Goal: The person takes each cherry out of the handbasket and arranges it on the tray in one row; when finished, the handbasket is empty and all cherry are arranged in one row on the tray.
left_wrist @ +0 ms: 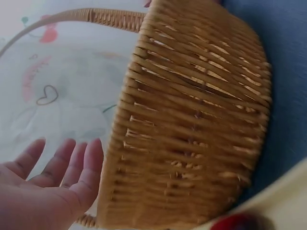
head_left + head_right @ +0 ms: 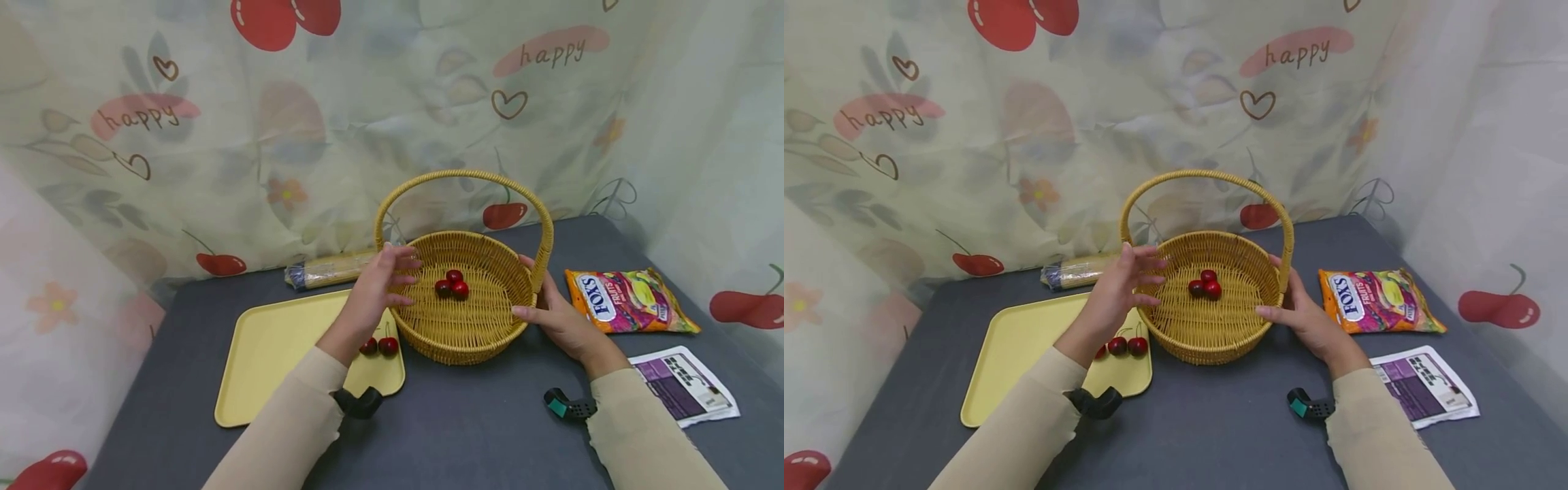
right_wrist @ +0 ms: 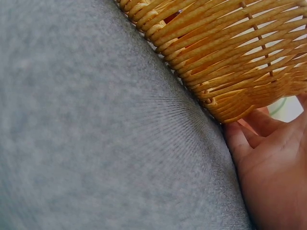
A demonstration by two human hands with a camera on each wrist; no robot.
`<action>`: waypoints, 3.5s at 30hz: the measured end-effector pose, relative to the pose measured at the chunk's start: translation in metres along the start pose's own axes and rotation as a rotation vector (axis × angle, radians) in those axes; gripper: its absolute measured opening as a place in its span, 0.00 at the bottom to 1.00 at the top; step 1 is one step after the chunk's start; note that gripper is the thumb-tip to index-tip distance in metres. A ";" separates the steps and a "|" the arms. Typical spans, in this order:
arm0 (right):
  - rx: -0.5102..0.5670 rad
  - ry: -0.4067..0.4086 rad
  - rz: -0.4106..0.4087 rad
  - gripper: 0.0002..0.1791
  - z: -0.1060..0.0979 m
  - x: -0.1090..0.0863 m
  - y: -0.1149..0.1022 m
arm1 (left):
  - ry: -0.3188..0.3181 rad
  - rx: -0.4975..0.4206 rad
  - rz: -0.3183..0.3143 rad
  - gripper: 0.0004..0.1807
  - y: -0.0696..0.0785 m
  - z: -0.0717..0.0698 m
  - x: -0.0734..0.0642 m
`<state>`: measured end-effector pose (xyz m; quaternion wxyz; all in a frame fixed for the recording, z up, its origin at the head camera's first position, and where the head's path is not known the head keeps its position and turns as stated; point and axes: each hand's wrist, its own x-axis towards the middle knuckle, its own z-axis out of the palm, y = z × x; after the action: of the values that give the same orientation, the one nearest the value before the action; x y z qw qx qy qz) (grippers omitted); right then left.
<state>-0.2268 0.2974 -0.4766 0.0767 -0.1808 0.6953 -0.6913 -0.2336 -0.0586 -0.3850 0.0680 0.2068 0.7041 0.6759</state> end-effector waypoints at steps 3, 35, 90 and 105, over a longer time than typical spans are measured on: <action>-0.009 0.000 0.010 0.53 0.000 0.000 -0.002 | 0.018 -0.019 -0.018 0.42 0.000 0.007 0.014; -0.023 -0.003 0.024 0.53 0.001 0.000 -0.002 | 0.080 0.347 -0.404 0.37 -0.033 0.046 0.071; -0.010 -0.009 0.007 0.53 -0.003 0.000 0.001 | 0.026 0.043 0.041 0.18 -0.008 0.015 -0.001; -0.012 -0.003 0.002 0.53 0.001 -0.001 -0.004 | 0.128 -0.008 0.030 0.19 -0.005 -0.045 -0.050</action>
<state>-0.2246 0.2968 -0.4734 0.0773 -0.1817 0.6995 -0.6868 -0.2061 -0.1194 -0.3954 0.0136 0.1737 0.7011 0.6914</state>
